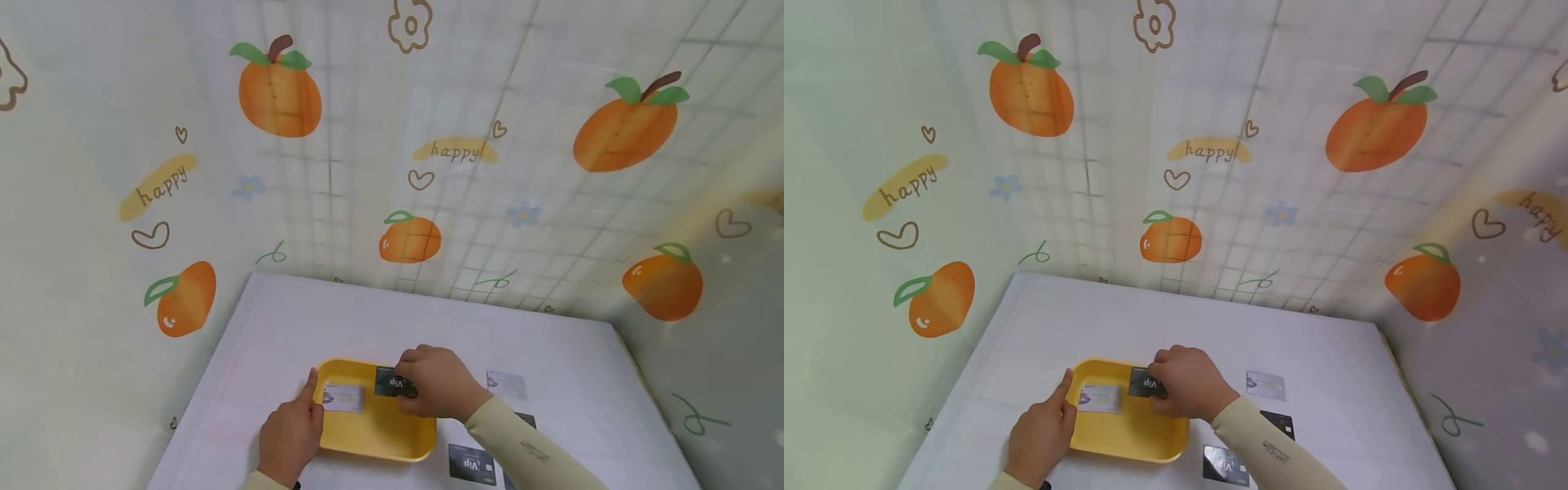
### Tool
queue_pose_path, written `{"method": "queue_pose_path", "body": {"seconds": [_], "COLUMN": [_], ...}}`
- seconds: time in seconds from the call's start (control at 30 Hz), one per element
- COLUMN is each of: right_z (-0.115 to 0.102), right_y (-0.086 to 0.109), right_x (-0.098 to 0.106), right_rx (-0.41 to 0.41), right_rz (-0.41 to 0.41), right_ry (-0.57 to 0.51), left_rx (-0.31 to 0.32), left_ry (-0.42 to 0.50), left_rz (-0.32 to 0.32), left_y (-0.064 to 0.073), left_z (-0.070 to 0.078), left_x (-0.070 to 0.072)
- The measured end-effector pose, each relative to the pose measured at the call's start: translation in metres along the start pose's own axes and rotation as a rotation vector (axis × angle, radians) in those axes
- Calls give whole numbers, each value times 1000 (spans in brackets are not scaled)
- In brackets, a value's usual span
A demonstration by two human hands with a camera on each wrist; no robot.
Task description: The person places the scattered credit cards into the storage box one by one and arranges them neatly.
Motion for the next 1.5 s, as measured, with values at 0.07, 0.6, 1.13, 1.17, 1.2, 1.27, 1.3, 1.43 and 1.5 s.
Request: {"method": "queue_pose_path", "body": {"seconds": [0.07, 0.6, 1.13, 1.17, 1.2, 1.27, 1.3, 1.43, 1.5], "right_z": [-5, -15, -23, -23, -23, -23, -23, -25, -26], "right_y": [-3, -18, -18, -18, -17, -16, -16, -16, -16], "right_x": [-5, -38, -56, -58, -59, -62, -62, -63, -61], "right_rx": [31, 50, 54, 53, 56, 58, 59, 63, 65], "right_rz": [-16, -155, -233, -238, -240, -243, -242, -240, -239], "right_ry": [7, 128, 221, 217, 213, 214, 218, 223, 218], "left_rx": [-7, -84, -71, -65, -59, -50, -48, -48, -51], "left_ry": [-6, -5, 17, 23, 30, 36, 38, 30, 29], "left_rz": [3, 45, 50, 44, 40, 30, 29, 30, 33], "left_y": [0, -6, -6, -5, -5, -4, -4, -3, -2], "left_z": [0, 4, -3, -4, -4, -6, -6, -8, -8], "left_x": [0, 5, 2, 2, 1, 0, 0, -1, -1]}}
Point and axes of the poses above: each hand's wrist, its own y-axis away from the middle knuckle, its own x-axis out of the back of the hand, z = x × y, the point moved 5 cm from there along -y, towards the middle knuckle, and after that the axes turned 11 degrees about -x, right-handed, at the moved point
